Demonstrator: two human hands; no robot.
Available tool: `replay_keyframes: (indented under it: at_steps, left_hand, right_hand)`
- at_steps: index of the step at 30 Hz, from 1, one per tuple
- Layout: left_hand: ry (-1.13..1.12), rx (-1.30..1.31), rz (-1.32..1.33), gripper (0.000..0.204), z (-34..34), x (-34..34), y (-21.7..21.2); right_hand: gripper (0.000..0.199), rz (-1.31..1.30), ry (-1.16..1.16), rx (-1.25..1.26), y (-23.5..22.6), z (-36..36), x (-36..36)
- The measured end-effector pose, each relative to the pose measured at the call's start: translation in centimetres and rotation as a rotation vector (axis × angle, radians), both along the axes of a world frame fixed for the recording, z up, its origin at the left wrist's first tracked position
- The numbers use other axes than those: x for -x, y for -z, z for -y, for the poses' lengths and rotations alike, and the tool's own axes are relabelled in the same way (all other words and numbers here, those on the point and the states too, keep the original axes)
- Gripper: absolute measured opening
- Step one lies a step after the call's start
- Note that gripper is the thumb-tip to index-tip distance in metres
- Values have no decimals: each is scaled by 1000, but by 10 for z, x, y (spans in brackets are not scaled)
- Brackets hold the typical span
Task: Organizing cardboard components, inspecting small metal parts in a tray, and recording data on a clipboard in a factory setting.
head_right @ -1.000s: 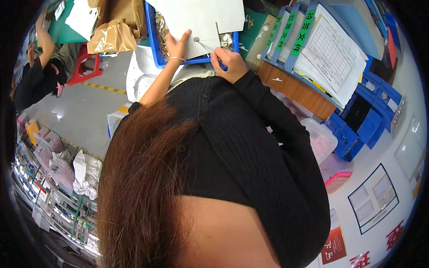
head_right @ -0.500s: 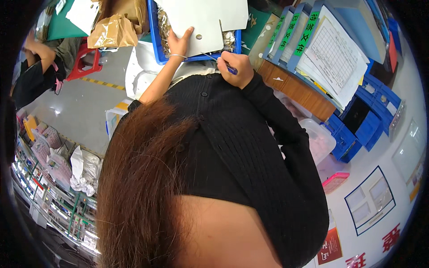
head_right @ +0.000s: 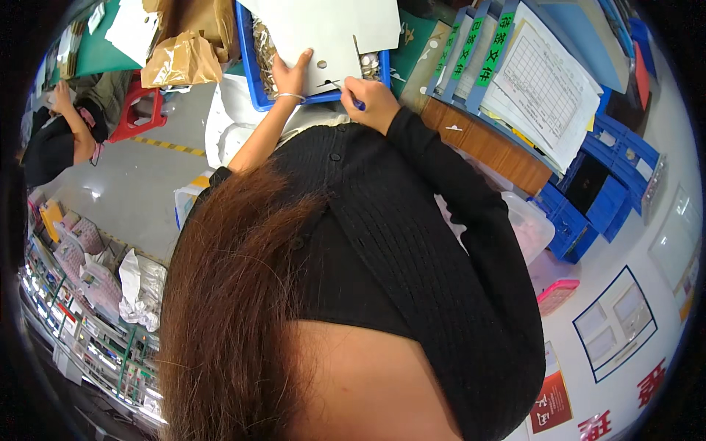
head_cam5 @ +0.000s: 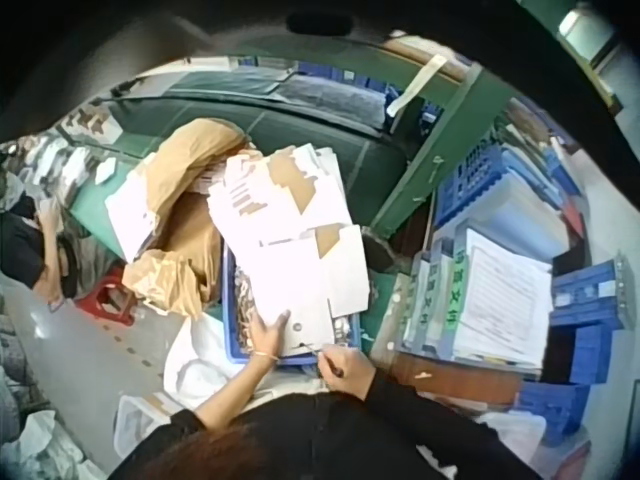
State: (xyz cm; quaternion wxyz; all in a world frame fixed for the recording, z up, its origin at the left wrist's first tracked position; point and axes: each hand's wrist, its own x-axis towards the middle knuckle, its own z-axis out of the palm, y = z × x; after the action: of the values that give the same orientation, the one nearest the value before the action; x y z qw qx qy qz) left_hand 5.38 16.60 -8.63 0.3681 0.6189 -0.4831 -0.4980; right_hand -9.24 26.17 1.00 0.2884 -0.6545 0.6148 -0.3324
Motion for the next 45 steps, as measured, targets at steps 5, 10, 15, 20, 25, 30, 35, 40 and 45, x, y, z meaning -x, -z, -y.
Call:
replay_keyframes:
  at_steps: [5,10,15,20,25,30,35,40,45]
  left_hand:
    - [1,43,-33,47,0,-2,-9]
    - [-76,40,-150,43,-3,-7,-52]
    - [-173,-221,-516,40,-2,-12,-132]
    - [-104,-490,-885,39,-9,-7,-200]
    - [141,-509,-813,38,-27,1,-220]
    - [196,-542,-816,36,-29,0,-220]
    - [74,-469,-787,36,-34,2,-216]
    - [-139,-306,-721,36,-34,2,-201]
    - [-335,-61,-546,40,-5,-36,-189]
  right_hand:
    - [17,-7,43,29,-34,-1,7]
    - [12,460,231,311,-112,-8,45]
    - [11,603,520,704,-150,-18,65]
    - [10,298,44,351,-117,5,45]
    - [14,249,-111,53,-109,10,30]
    - [15,727,37,63,-117,12,33]
    - [17,837,93,-1,-109,9,23]
    - [16,367,56,-28,-93,-3,24]
    - [14,-272,-5,-279,-69,13,18]
